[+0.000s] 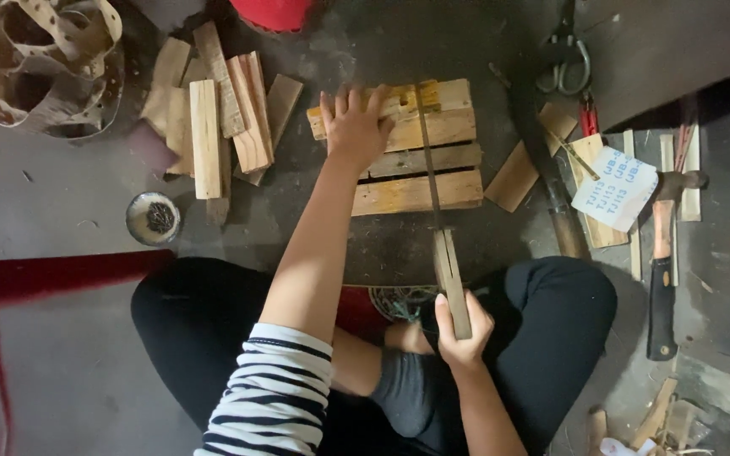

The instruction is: Shaping a wooden rod using a sickle and cutting a small wooden crate with a hand saw while sitting on the floor.

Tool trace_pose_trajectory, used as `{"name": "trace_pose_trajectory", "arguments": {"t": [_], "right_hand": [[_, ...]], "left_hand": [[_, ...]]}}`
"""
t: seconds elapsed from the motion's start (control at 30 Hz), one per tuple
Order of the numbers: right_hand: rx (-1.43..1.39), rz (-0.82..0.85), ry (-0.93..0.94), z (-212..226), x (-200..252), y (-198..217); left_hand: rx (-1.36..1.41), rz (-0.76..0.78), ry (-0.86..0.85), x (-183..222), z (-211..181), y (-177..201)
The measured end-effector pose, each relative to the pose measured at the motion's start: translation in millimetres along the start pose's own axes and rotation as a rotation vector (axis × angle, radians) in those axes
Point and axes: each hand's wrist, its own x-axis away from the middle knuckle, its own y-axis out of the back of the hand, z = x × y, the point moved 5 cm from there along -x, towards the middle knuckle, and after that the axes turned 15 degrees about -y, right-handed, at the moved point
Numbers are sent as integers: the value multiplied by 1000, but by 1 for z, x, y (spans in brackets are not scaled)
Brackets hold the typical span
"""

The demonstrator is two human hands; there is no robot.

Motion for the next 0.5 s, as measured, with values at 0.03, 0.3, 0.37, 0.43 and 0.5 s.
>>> {"name": "trace_pose_trajectory", "arguments": {"t": [0.03,0.3,0.37,0.43,0.5], "right_hand": [[2,1,-2,1,-3,-4],[-20,5,-34,-2,0,-2],[-22,12,-67,-4,-3,0],[-30,9,-98,0,-10,-3],[-37,44,-99,13,-21,-13]], "left_hand": [[2,2,1,0,1,-2],[47,67,25,-2,1,1],[18,8,-4,0,4,-7],[-17,-58,-42,-1,3,-6],[-9,52,7,-3,4,-6]]}}
